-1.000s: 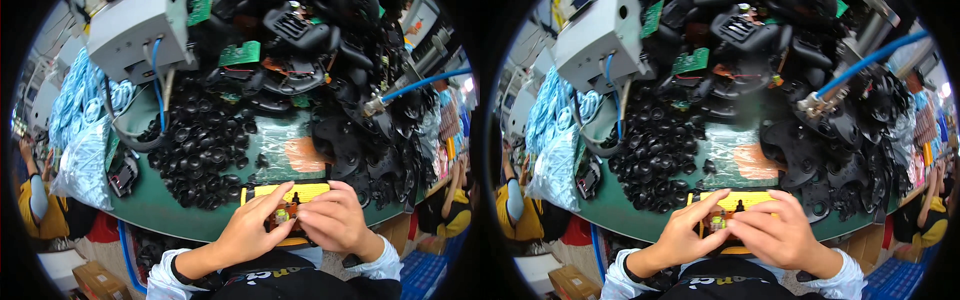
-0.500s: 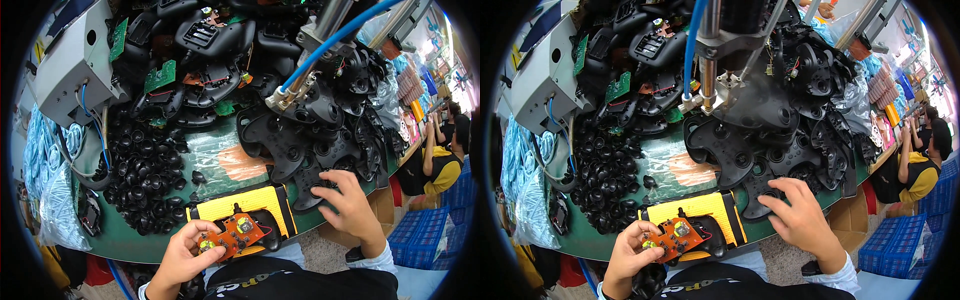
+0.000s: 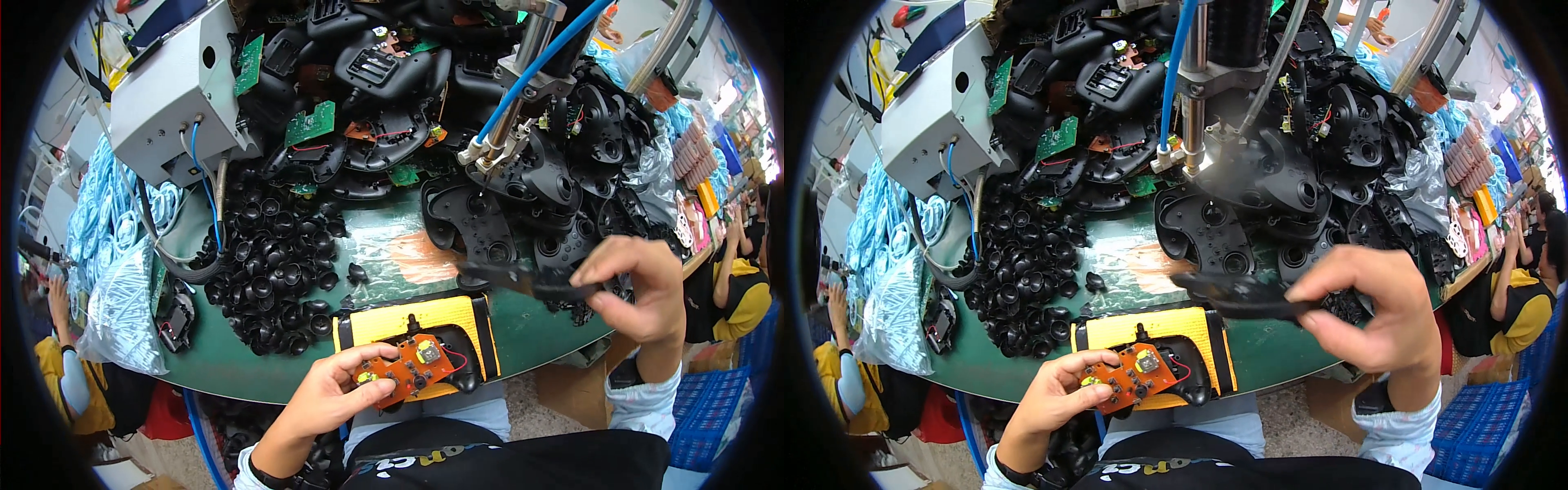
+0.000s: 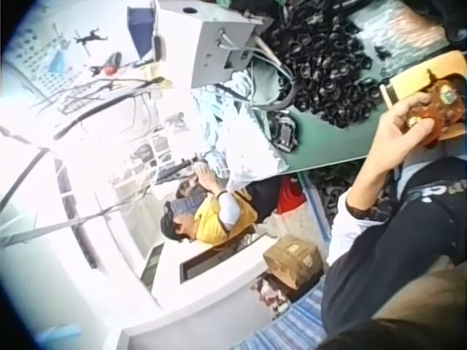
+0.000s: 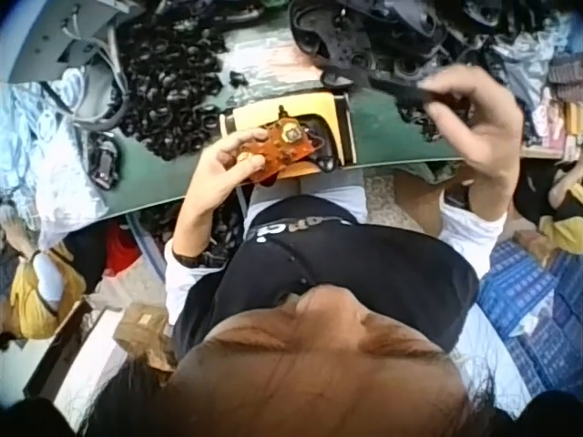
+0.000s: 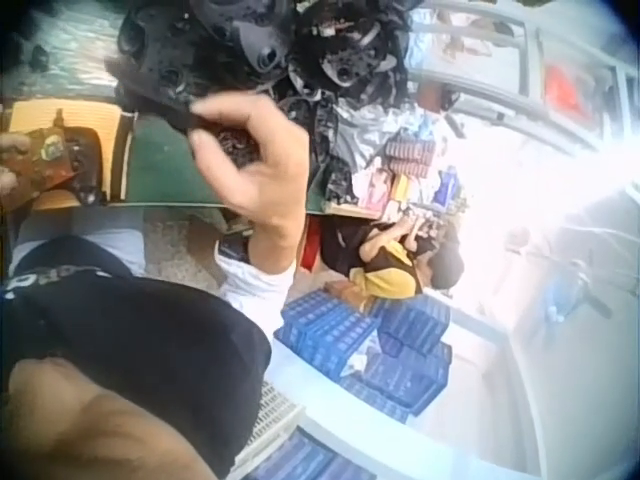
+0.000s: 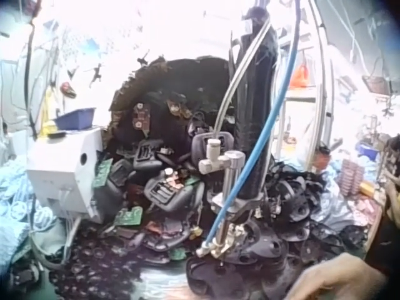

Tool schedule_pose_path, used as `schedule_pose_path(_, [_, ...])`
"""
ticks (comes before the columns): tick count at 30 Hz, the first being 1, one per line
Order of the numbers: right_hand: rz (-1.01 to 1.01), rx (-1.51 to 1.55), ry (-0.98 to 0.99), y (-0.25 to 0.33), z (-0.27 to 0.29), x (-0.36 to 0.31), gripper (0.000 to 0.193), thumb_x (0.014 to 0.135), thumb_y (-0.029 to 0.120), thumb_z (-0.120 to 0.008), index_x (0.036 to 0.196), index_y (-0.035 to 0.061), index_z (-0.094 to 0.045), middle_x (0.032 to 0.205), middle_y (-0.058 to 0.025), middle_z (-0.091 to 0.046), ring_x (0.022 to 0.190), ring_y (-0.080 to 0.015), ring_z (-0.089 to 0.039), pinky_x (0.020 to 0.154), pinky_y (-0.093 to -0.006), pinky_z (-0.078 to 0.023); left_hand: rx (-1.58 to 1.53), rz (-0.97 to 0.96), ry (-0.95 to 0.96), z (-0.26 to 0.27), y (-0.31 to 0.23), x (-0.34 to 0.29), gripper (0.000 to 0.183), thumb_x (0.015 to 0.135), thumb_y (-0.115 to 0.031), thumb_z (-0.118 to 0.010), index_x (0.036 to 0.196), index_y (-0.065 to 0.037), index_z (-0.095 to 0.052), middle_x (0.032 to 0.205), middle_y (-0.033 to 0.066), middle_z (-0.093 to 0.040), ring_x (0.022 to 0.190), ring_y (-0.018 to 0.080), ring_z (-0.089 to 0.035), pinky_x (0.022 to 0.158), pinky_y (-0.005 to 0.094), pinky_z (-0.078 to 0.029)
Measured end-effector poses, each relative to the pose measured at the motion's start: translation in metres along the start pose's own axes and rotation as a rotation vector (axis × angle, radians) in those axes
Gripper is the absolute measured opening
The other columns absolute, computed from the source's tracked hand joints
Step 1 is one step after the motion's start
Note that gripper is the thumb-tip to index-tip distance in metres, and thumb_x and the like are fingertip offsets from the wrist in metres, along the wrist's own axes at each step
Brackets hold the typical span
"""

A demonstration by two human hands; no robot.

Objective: The recorder is assembling internal components of game controllers at a factory workbench.

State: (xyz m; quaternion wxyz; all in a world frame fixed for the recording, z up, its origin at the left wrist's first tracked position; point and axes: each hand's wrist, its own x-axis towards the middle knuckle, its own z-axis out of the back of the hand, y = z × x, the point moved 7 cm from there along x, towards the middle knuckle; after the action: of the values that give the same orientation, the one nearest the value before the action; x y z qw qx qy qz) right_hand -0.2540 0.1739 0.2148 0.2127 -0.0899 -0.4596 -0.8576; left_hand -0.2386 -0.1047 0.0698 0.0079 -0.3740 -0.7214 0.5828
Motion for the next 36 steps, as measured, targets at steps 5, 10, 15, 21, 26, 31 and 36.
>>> schedule_pose_path(5, [0.295,-0.251,-0.059,0.017,-0.038,0.046,0.040,0.070,0.001,-0.073,0.110,0.0024,-0.064,0.108,-0.0127,-0.066,0.097,-0.0280,-0.064,0.084,-0.0353,-0.051,0.113,0.013,-0.064,0.006,0.008,-0.005,0.033,0.087,-0.008,-0.065,0.118,0.002,-0.057,0.097,0.0060,-0.064,0.082,0.0081,-0.061,0.072,0.0217,-0.050])
schedule_pose_path(10, [0.042,-0.345,-0.175,-0.008,-0.004,-0.010,0.025,0.070,-0.001,-0.072,0.095,-0.0005,-0.068,0.092,-0.0127,-0.069,0.081,-0.0279,-0.066,0.074,-0.0339,-0.052,0.140,0.033,-0.072,0.008,0.009,-0.008,0.032,0.087,-0.006,-0.064,0.117,0.002,-0.057,0.102,0.0079,-0.064,0.087,0.0102,-0.062,0.075,0.0232,-0.050])
schedule_pose_path(15, [-0.253,-0.520,-0.319,-0.043,0.011,-0.079,0.015,0.072,-0.002,-0.069,0.087,0.0001,-0.068,0.083,-0.0122,-0.068,0.074,-0.0252,-0.065,0.068,-0.0312,-0.050,0.055,0.011,-0.118,0.005,-0.003,-0.003,0.033,0.085,0.002,-0.063,0.117,0.005,-0.055,0.109,0.0119,-0.062,0.096,0.0143,-0.061,0.084,0.0278,-0.050])
schedule_pose_path(21, [-0.174,-0.730,-0.243,-0.073,-0.049,-0.067,0.022,0.070,0.007,-0.073,0.091,0.0060,-0.068,0.080,-0.0047,-0.052,0.064,-0.0188,-0.053,0.051,-0.0303,-0.043,-0.014,-0.022,-0.127,0.001,0.001,0.000,0.036,0.084,0.002,-0.064,0.119,0.006,-0.055,0.107,0.0121,-0.063,0.097,0.0146,-0.060,0.084,0.0280,-0.050])
schedule_pose_path(26, [-0.161,-0.941,-0.227,-0.088,-0.068,-0.063,0.019,0.072,0.008,-0.070,0.090,0.0072,-0.069,0.076,-0.0026,-0.047,0.065,-0.0175,-0.052,0.047,-0.0289,-0.042,-0.040,0.029,-0.152,-0.004,0.008,-0.002,0.034,0.085,0.000,-0.064,0.119,0.005,-0.056,0.106,0.0121,-0.063,0.094,0.0138,-0.061,0.083,0.0278,-0.050])
schedule_pose_path(31, [-0.137,-0.789,-0.250,-0.085,-0.066,-0.057,0.014,0.072,0.001,-0.068,0.085,0.0058,-0.065,0.077,-0.0058,-0.048,0.067,-0.0218,-0.055,0.050,-0.0321,-0.045,-0.045,0.034,-0.158,-0.004,0.011,-0.001,0.033,0.087,-0.002,-0.063,0.119,0.004,-0.056,0.103,0.0091,-0.064,0.091,0.0122,-0.061,0.081,0.0269,-0.051])
schedule_pose_path(36, [-0.122,-0.303,0.097,-0.054,-0.079,-0.044,0.013,0.074,0.002,-0.067,0.085,0.0064,-0.062,0.081,-0.0069,-0.053,0.075,-0.0254,-0.060,0.057,-0.0366,-0.049,-0.045,0.041,-0.138,0.000,0.013,-0.001,0.031,0.088,-0.002,-0.062,0.118,0.003,-0.056,0.102,0.0076,-0.064,0.090,0.0111,-0.061,0.080,0.0257,-0.051])
